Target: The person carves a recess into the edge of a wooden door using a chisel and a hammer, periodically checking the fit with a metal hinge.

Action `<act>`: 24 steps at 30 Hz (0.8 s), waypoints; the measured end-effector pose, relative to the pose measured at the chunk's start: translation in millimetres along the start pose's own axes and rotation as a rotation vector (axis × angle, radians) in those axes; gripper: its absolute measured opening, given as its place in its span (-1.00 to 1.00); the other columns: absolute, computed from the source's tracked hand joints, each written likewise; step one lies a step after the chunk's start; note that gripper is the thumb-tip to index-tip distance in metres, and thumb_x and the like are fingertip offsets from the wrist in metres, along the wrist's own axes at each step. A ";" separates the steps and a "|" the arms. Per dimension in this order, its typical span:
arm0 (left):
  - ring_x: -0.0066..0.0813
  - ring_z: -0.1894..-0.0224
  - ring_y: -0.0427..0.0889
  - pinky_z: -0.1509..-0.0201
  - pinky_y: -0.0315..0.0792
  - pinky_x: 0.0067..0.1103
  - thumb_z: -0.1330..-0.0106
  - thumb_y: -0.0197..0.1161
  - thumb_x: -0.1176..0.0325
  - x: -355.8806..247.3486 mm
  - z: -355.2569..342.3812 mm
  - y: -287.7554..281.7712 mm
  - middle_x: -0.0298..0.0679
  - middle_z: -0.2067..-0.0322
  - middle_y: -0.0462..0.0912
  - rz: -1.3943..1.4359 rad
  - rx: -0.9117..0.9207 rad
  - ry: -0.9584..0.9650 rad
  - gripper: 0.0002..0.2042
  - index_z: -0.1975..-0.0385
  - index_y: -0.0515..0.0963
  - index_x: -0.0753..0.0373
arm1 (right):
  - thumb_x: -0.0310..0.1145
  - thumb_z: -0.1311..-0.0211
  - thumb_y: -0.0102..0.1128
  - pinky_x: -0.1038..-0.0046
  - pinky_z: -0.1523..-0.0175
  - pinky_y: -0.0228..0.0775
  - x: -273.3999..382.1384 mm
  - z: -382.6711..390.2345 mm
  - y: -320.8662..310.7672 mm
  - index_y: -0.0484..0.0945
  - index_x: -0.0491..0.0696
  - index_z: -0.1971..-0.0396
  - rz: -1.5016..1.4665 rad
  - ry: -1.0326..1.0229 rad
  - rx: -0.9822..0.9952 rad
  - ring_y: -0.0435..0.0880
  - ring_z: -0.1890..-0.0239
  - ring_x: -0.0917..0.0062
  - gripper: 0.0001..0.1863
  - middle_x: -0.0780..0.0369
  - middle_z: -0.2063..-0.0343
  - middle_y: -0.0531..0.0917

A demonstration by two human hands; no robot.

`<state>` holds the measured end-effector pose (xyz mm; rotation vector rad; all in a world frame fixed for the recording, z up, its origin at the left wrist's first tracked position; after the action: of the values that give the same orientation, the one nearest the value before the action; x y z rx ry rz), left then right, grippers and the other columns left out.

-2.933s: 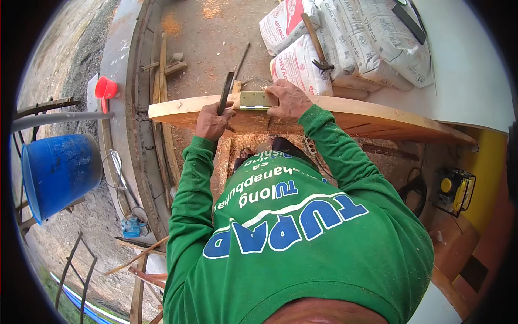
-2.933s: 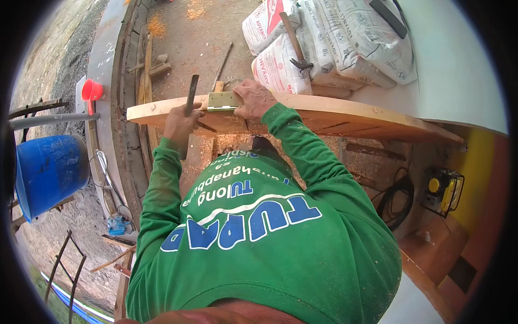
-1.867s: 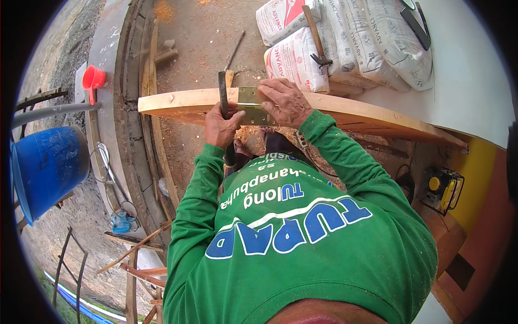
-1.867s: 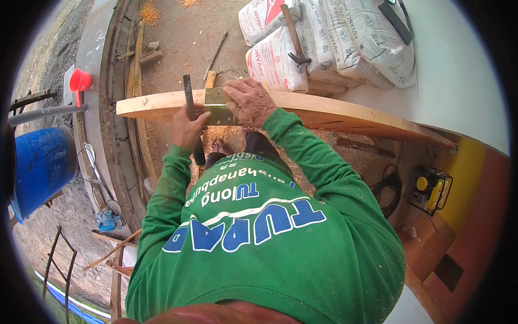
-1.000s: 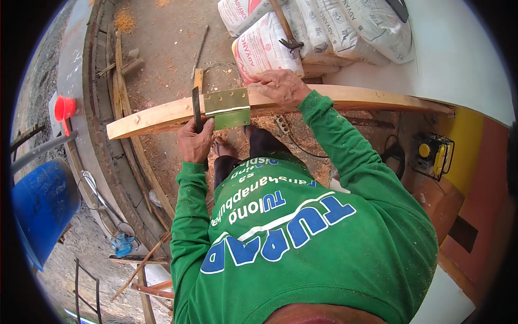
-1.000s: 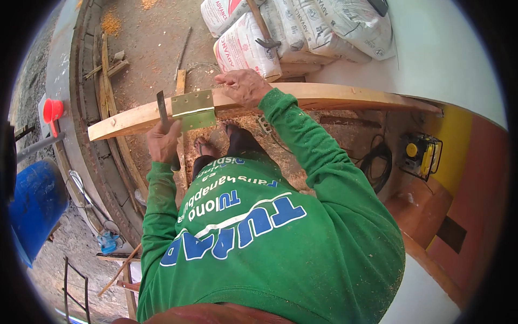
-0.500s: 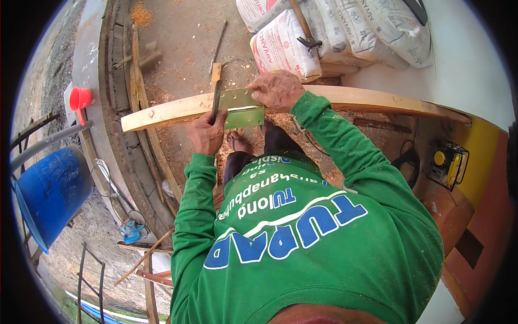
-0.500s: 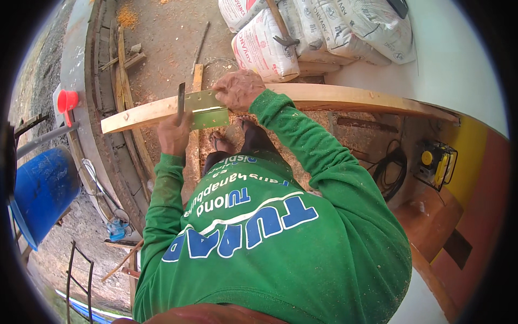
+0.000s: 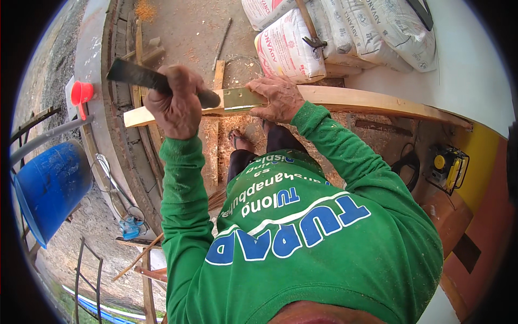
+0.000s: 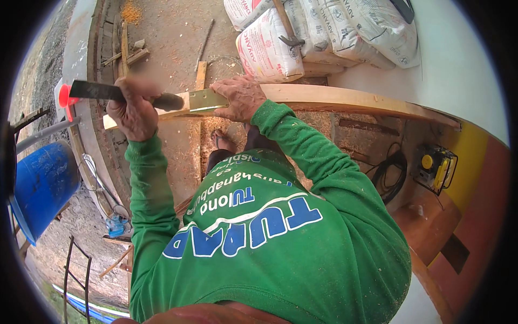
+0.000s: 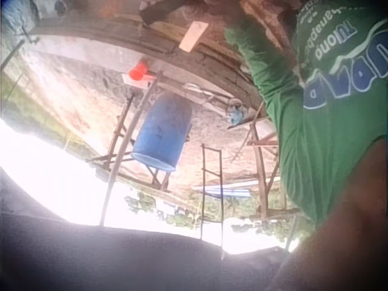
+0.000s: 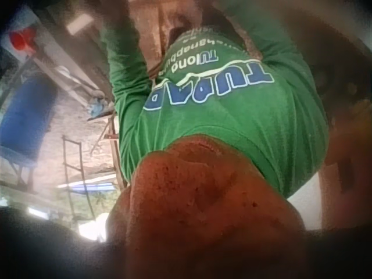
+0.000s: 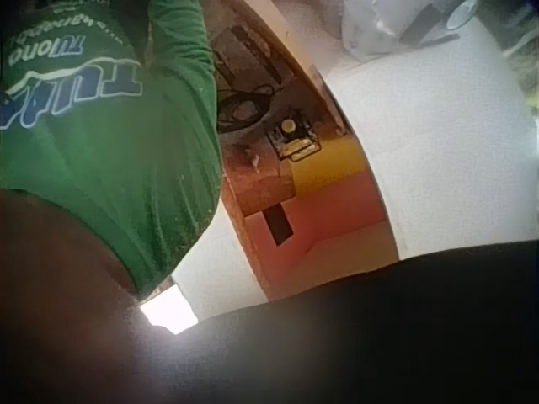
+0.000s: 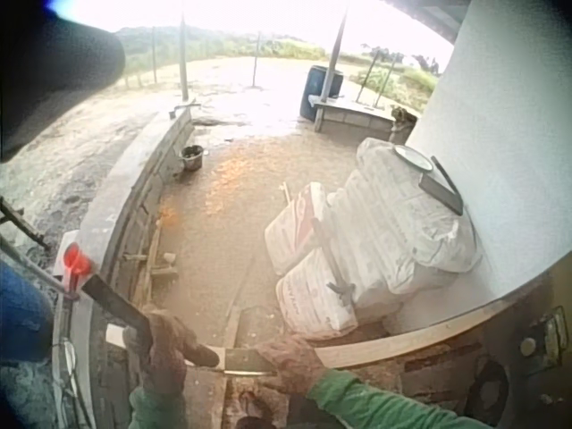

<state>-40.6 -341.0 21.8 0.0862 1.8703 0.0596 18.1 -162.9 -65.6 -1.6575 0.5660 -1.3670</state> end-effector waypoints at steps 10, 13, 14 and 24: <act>-0.62 0.68 0.31 0.60 0.21 -0.63 -0.27 -0.01 0.14 23.9 6.0 20.7 -0.41 0.77 0.22 0.006 0.096 -0.035 -0.63 0.73 0.23 0.20 | 0.00 0.22 0.24 0.32 -0.03 0.10 6.3 1.7 -1.6 0.44 0.02 0.14 0.083 0.010 -0.024 0.46 0.12 0.44 -0.42 0.29 0.17 0.52; -0.63 0.66 0.33 0.59 0.21 -0.65 -0.26 0.00 0.14 31.7 6.9 19.1 -0.38 0.75 0.31 -0.074 0.201 -0.032 -0.64 0.71 0.27 0.22 | 0.01 0.22 0.23 0.32 -0.04 0.10 6.4 1.4 -0.2 0.45 0.03 0.14 0.072 0.036 -0.002 0.46 0.11 0.44 -0.43 0.30 0.16 0.52; -0.63 0.65 0.34 0.59 0.21 -0.65 -0.25 0.01 0.14 29.7 5.8 20.0 -0.36 0.74 0.34 -0.099 0.259 -0.030 -0.64 0.70 0.28 0.23 | 0.01 0.22 0.23 0.32 -0.04 0.10 4.9 1.4 0.8 0.45 0.03 0.14 0.072 0.040 -0.005 0.46 0.11 0.44 -0.43 0.30 0.16 0.52; -0.56 0.65 0.33 0.58 0.24 -0.64 -0.27 0.01 0.21 28.9 6.9 22.1 -0.36 0.75 0.29 0.095 0.262 -0.058 -0.68 0.69 0.25 0.23 | 0.02 0.23 0.24 0.28 -0.07 0.08 2.9 -2.9 4.1 0.41 0.04 0.09 0.042 0.073 0.053 0.44 0.08 0.41 -0.37 0.31 0.12 0.50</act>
<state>-41.9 -316.4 -5.9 0.3545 1.8068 -0.1221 17.0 -168.2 -67.5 -1.5504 0.5986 -1.4041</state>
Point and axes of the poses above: each hand's wrist, its own z-axis away from the middle knuckle, its own y-axis out of the palm, x = y × z, the point moved 2 cm from there along -z, towards the middle knuckle
